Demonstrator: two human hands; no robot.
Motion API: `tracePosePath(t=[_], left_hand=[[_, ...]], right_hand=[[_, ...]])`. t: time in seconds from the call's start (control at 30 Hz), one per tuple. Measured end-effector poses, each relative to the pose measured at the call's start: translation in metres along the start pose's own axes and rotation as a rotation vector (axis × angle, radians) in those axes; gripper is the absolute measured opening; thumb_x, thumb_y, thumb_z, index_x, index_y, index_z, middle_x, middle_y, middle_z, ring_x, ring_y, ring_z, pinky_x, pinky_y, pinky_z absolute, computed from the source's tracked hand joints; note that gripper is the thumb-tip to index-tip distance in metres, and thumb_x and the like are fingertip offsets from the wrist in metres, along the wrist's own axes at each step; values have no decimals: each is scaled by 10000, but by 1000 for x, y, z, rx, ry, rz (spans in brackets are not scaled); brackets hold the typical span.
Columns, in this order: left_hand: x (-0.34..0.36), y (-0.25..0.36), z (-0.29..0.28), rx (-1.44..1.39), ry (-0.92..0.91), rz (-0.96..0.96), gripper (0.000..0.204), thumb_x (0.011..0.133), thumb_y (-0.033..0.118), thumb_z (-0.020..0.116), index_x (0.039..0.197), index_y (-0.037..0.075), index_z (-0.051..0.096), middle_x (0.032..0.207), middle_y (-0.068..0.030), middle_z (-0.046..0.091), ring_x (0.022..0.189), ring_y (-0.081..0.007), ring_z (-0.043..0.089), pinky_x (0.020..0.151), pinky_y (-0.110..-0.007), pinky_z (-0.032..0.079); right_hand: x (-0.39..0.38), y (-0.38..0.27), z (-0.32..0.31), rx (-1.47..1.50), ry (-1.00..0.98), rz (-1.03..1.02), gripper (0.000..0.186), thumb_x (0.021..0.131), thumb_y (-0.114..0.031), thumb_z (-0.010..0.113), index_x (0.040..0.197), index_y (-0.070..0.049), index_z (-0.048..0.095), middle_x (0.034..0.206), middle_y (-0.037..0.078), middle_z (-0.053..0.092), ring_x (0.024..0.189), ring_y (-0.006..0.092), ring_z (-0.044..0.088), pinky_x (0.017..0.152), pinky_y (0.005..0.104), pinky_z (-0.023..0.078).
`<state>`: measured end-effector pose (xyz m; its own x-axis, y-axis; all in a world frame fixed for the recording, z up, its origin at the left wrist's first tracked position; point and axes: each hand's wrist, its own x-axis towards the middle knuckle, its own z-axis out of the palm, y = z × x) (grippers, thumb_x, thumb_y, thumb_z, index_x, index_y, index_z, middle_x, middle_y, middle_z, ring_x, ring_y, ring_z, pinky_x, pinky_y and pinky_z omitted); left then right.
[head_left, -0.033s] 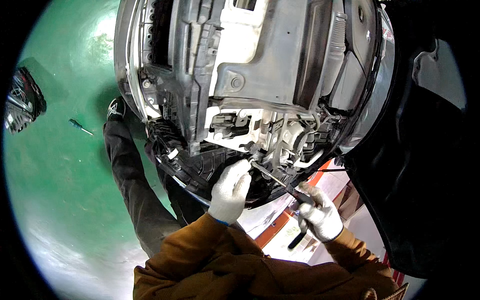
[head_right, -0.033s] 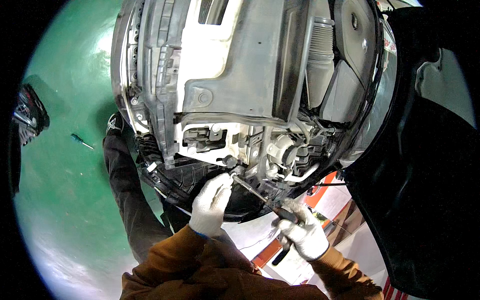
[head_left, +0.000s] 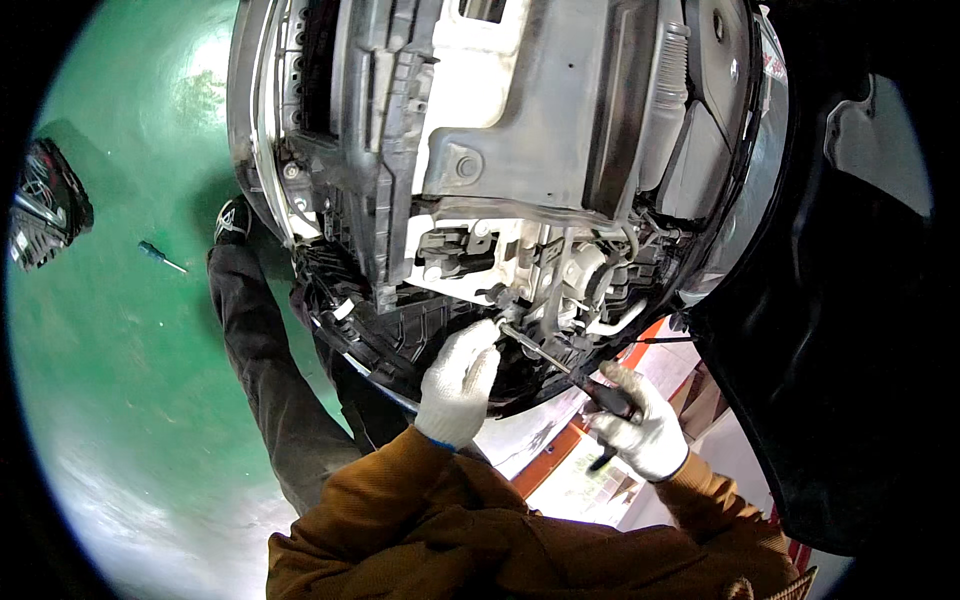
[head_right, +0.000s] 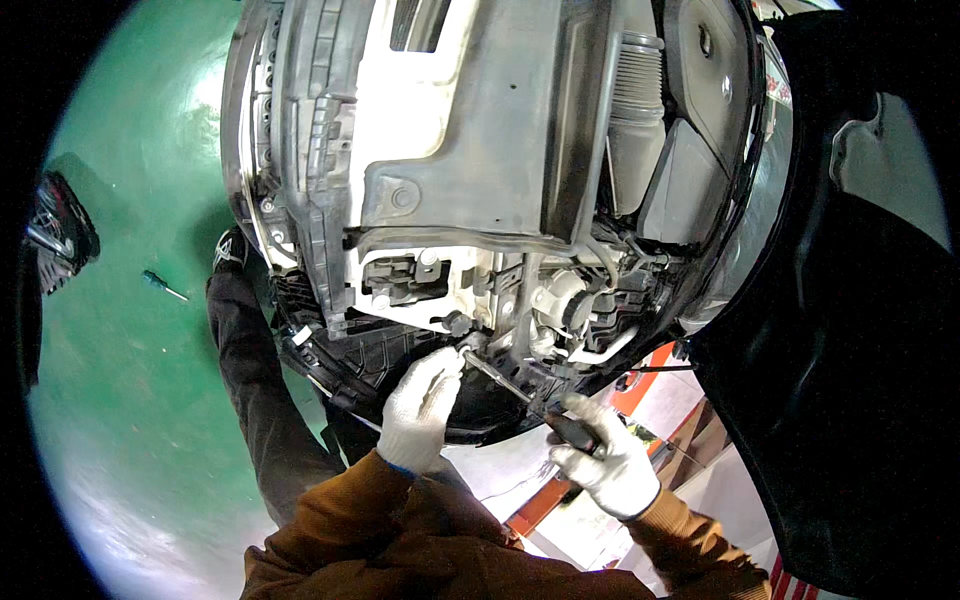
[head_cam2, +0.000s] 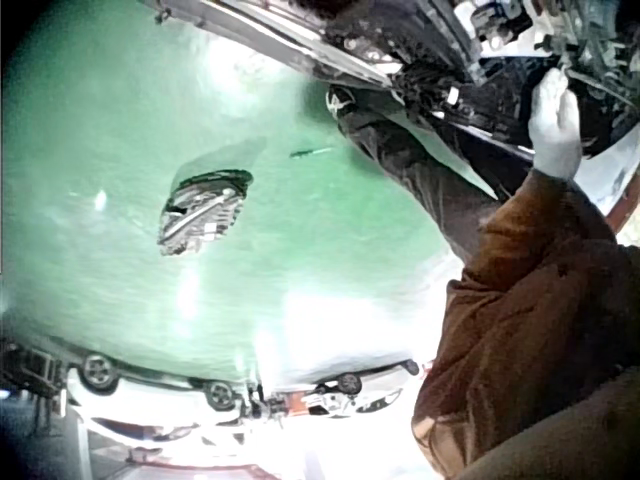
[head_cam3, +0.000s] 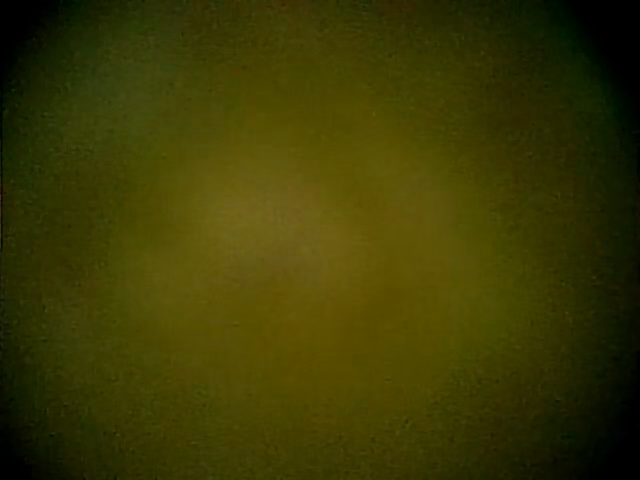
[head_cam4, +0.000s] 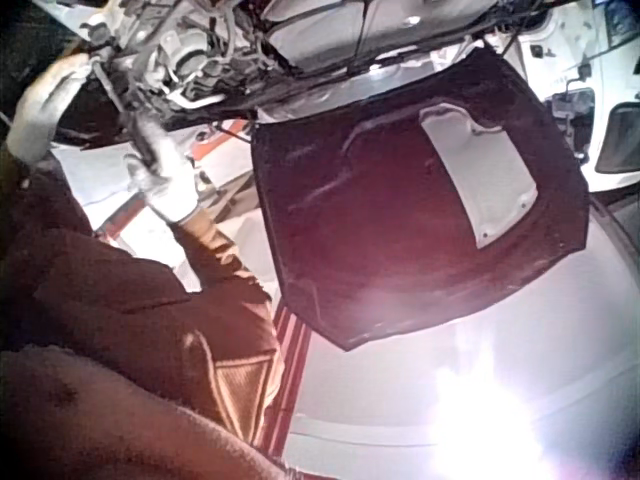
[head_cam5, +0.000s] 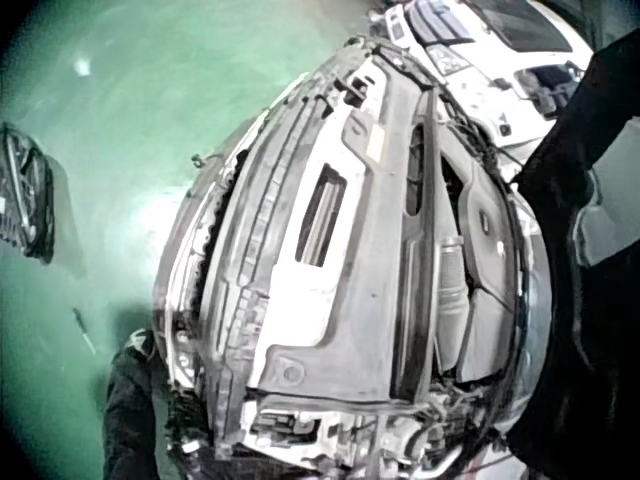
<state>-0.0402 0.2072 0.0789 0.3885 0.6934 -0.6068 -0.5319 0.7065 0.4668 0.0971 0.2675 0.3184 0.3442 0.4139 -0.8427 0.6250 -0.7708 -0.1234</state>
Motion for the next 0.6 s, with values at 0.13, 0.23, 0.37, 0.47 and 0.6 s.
tracePosePath(t=[0.13, 0.23, 0.37, 0.47, 0.6], left_hand=[[0, 5, 1, 35, 4, 27, 321, 1062, 49, 594, 1358, -75, 602, 1278, -201, 706, 1210, -239, 679, 1056, -342, 529], [1, 0, 2, 51, 12, 68, 313, 1071, 67, 604, 1354, -69, 609, 1249, -186, 720, 1177, -232, 694, 1045, -339, 532], [-2, -8, 2, 86, 9, 102, 313, 1071, 79, 622, 1363, -37, 622, 1252, -157, 725, 1154, -201, 693, 1038, -326, 528], [0, -9, 0, 41, -18, -33, 335, 1060, 52, 629, 1388, -9, 610, 1288, -144, 703, 1193, -189, 674, 1041, -305, 526], [1, -13, 1, 20, 3, -11, 329, 1058, 68, 643, 1377, -6, 624, 1256, -131, 722, 1156, -183, 688, 1027, -297, 531]], right_hand=[[10, 11, -16, -663, -56, -518, 606, 977, -144, 764, 1511, -56, 489, 993, 147, 740, 690, 195, 689, 607, 368, 570], [1, 13, 2, 446, 28, 245, 583, 1007, -157, 724, 1526, -39, 485, 954, 144, 734, 604, 180, 632, 581, 340, 531], [-4, -8, 0, 233, -60, 218, 547, 997, -139, 721, 1500, -66, 519, 950, 144, 731, 618, 193, 632, 593, 351, 534], [7, -4, -8, -657, 48, -582, 509, 937, -90, 754, 1421, -97, 597, 940, 145, 723, 733, 256, 685, 644, 394, 557], [7, 3, -5, 652, -46, 328, 534, 951, -62, 732, 1448, -14, 543, 906, 122, 716, 641, 175, 620, 573, 313, 493]])
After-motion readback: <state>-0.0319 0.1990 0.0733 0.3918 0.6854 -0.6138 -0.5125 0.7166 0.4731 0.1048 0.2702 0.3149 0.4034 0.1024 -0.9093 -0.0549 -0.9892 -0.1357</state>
